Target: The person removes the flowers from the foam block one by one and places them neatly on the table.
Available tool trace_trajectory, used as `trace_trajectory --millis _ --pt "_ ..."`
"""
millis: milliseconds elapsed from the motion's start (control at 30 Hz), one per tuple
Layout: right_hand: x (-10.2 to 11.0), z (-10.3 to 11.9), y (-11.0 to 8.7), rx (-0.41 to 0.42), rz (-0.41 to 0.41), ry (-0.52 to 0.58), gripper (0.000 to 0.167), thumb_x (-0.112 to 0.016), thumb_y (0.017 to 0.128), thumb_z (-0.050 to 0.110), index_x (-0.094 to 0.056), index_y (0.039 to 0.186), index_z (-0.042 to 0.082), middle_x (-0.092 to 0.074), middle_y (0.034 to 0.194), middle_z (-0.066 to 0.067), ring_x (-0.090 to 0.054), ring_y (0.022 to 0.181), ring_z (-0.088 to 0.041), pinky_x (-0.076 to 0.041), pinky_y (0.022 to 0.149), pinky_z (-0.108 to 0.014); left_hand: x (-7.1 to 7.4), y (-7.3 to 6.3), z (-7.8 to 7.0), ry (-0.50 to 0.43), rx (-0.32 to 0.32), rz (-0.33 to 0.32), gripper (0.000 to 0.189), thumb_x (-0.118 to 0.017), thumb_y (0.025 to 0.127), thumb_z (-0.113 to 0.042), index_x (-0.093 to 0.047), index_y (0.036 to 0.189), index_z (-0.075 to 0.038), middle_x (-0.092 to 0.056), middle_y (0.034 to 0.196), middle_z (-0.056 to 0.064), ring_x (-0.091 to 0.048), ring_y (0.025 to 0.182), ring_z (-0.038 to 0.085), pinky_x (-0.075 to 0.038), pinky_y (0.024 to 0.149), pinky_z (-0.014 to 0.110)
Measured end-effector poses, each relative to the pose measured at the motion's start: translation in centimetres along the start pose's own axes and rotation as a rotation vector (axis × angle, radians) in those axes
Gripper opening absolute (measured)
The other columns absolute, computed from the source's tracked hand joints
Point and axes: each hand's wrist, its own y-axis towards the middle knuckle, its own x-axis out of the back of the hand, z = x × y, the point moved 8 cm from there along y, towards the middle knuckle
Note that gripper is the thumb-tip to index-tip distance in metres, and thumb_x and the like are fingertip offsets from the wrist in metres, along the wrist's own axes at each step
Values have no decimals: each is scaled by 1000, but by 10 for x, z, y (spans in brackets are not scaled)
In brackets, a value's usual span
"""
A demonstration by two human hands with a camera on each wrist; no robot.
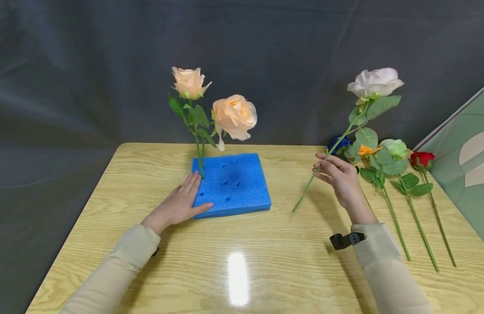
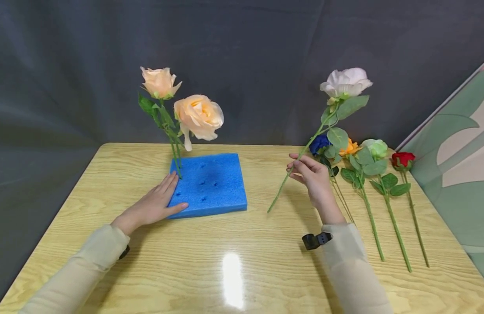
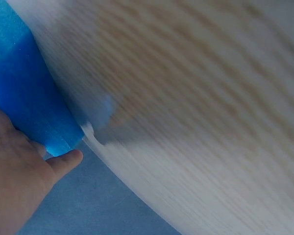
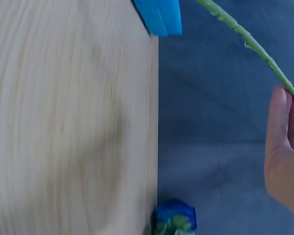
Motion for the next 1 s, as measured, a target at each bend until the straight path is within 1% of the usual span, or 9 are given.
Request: trace_trajectory --millis 200,333,467,600,833,867,900,933,1000 --pt "13 2 -7 -47 74 -130 21 -53 98 11 -71 106 21 -71 85 8 -67 79 -4 -56 73 -17 1 1 0 14 -4 -7 98 -35 91 -71 5 153 -8 15 161 7 7 151 27 -12 119 59" --pt "23 2 -10 -56 108 -187 24 -53 97 9 -71 104 24 -70 93 12 -67 80 -3 -56 73 -16 2 0 0 13 0 -6 97 -36 91 -70 5 153 -7 16 161 7 8 151 27 -11 119 59" --pt "34 2 -14 -67 130 -243 26 -53 97 8 -71 103 25 -69 105 19 -66 82 -2 -55 73 -15 2 0 -1 11 -1 -11 97 -37 91 -69 4 153 -7 15 161 8 7 151 28 -11 119 59" --pt "44 0 -17 -91 145 -309 24 -54 97 10 -71 103 26 -67 110 24 -66 85 0 -55 73 -14 2 0 -1 11 -3 -15 97 -38 91 -69 4 153 -7 14 162 8 7 151 28 -11 119 59" --pt "56 -5 -23 -143 164 -369 23 -54 98 12 -67 105 29 -64 110 29 -65 88 3 -54 75 -13 1 0 0 8 -4 -15 98 -36 91 -70 5 153 -7 15 162 8 7 151 28 -11 119 59" --pt "58 -6 -23 -155 162 -390 21 -54 98 13 -66 107 28 -65 108 29 -65 88 4 -54 75 -13 1 0 0 8 -1 -13 98 -36 91 -70 5 153 -8 15 162 7 7 151 28 -11 119 59" --pt "60 -7 -24 -172 157 -418 20 -53 98 14 -64 112 24 -65 105 28 -65 88 5 -54 76 -13 0 -1 0 7 1 -11 98 -36 91 -71 5 154 -8 15 161 7 7 151 27 -11 119 59" --pt "62 -9 -25 -187 157 -451 23 -53 99 15 -62 120 17 -65 103 28 -64 87 6 -54 76 -13 0 -1 0 6 0 -13 98 -37 91 -71 5 154 -8 15 162 7 7 151 27 -11 119 59" --pt "66 -11 -26 -218 154 -526 37 -50 100 17 -50 134 3 -64 97 29 -63 86 9 -54 77 -12 0 -1 0 4 -3 -14 98 -37 91 -70 4 154 -8 15 162 7 7 151 28 -11 119 59"
